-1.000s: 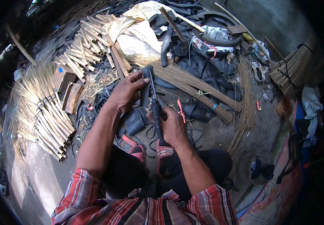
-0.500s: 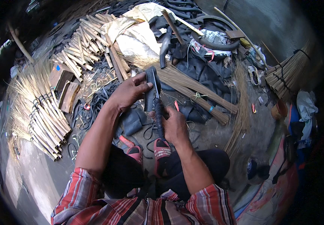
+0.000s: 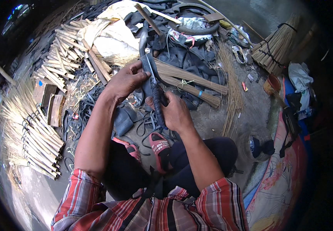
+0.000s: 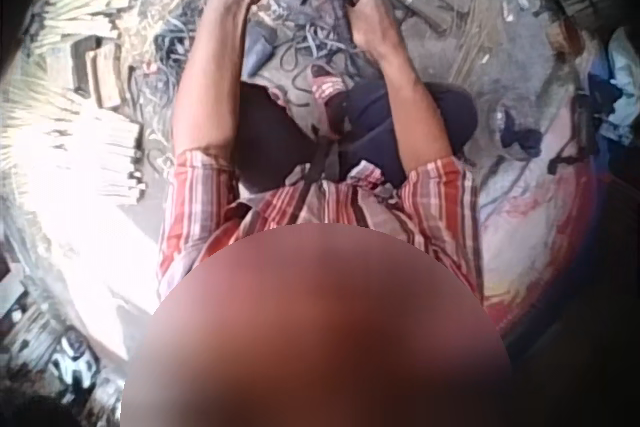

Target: The person sits on the floor and uses shears to cut a black rubber sheet into strips. They repeatedly reposition the rubber and continue cutting along its length, producing multiple narrow strips that accumulate on the floor.

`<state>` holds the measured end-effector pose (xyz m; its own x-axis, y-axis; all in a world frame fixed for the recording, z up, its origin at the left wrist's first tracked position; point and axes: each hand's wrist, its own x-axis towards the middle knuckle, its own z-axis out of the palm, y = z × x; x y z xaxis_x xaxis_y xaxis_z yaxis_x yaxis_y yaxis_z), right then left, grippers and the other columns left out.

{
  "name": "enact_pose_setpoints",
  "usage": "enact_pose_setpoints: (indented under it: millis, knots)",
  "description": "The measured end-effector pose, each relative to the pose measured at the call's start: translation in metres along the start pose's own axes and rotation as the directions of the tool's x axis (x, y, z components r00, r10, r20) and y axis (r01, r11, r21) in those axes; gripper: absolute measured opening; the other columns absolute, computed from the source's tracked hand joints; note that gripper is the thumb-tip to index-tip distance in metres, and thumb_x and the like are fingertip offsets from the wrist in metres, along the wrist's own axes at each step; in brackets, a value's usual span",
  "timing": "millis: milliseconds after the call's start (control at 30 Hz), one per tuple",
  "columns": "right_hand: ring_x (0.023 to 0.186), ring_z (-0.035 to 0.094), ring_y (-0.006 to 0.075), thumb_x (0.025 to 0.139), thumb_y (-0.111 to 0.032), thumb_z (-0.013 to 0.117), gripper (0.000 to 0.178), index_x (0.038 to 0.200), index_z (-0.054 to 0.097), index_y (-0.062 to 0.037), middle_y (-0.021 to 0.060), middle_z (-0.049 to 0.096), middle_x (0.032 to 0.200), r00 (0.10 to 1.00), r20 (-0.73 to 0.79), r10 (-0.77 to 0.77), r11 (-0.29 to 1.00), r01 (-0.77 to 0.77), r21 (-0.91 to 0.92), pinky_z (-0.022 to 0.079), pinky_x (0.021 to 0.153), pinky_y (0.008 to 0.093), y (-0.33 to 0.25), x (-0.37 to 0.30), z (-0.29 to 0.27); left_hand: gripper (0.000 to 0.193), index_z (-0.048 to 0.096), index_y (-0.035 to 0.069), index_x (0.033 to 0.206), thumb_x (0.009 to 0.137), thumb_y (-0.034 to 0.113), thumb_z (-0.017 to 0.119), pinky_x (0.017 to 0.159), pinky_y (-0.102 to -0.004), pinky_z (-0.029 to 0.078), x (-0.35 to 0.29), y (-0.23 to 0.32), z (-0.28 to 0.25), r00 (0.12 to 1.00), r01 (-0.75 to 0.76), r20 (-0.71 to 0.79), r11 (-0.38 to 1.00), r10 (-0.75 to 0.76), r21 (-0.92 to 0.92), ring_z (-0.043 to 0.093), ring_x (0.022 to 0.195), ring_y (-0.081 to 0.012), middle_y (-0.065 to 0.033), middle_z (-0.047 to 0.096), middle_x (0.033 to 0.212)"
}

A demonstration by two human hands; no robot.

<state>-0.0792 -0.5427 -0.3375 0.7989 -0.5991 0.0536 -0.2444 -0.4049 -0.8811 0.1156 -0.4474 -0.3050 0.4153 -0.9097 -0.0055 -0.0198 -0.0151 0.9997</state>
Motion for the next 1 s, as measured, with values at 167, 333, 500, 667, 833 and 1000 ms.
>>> enact_pose_setpoints:
  millis: [167,333,500,667,833,1000]
  knots:
    - [0.066,0.066,0.0223,0.086,-0.059,0.082,0.063,0.089,0.071,0.0033,0.0119,0.070,0.072,0.999,-0.009,0.043,0.991,-0.041,0.126,0.051,0.066,0.0384,-0.013,-0.020,-0.011,0.033,0.063,0.008,0.137,0.105,0.016,0.061,0.088,-0.0292,0.053,0.004,0.012,0.016,0.996,0.034,-0.067,0.966,-0.053,-0.258,0.063,0.094,-0.0064,0.0028,0.069,0.112]
    - [0.068,0.068,0.0242,0.086,-0.059,0.082,0.063,0.089,0.069,0.0025,0.0132,0.071,0.073,0.999,-0.045,0.016,0.999,-0.018,-0.042,0.052,0.067,0.0397,-0.014,-0.017,-0.011,0.032,0.063,0.007,0.135,0.104,0.016,0.064,0.089,-0.0300,0.053,-0.002,0.011,0.015,0.995,-0.058,-0.091,0.969,0.038,-0.238,0.066,0.098,-0.0101,0.0009,0.069,0.111]
    - [0.076,0.072,0.0335,0.086,-0.066,0.078,0.069,0.090,0.069,0.0022,0.0177,0.072,0.076,0.995,-0.072,-0.063,0.993,0.055,-0.107,0.053,0.070,0.0447,-0.002,-0.005,-0.004,0.036,0.061,0.007,0.137,0.103,0.016,0.064,0.081,-0.0245,0.047,-0.007,-0.004,0.015,1.000,-0.010,-0.031,0.984,0.004,-0.178,0.061,0.092,-0.0076,0.0016,0.068,0.108]
    - [0.060,0.053,0.0128,0.088,-0.050,0.084,0.052,0.090,0.068,0.0004,0.0082,0.064,0.067,0.999,-0.032,-0.010,0.999,0.008,-0.044,0.045,0.059,0.0351,0.001,0.001,0.006,0.046,0.052,0.004,0.148,0.103,0.012,0.061,0.077,-0.0257,0.054,0.000,-0.010,0.005,0.992,0.023,-0.111,0.952,-0.059,-0.305,0.062,0.086,-0.0050,0.0024,0.067,0.102]
    - [0.059,0.056,0.0176,0.085,-0.056,0.084,0.058,0.090,0.068,0.0003,0.0101,0.065,0.068,0.999,0.006,0.043,0.990,-0.042,-0.134,0.046,0.059,0.0372,-0.001,0.008,0.006,0.046,0.049,0.003,0.149,0.104,0.010,0.059,0.082,-0.0311,0.060,0.008,-0.017,-0.003,0.975,0.025,-0.201,0.946,-0.094,-0.324,0.066,0.089,-0.0076,0.0014,0.066,0.101]
    - [0.075,0.068,0.0365,0.083,-0.064,0.081,0.066,0.091,0.067,0.0002,0.0191,0.069,0.074,1.000,0.003,-0.025,0.987,0.025,-0.160,0.051,0.069,0.0474,0.000,0.019,0.014,0.036,0.059,0.008,0.139,0.104,0.014,0.063,0.086,-0.0290,0.054,0.004,-0.026,-0.017,0.992,0.049,-0.104,0.987,-0.065,-0.152,0.063,0.096,-0.0073,0.0039,0.065,0.102]
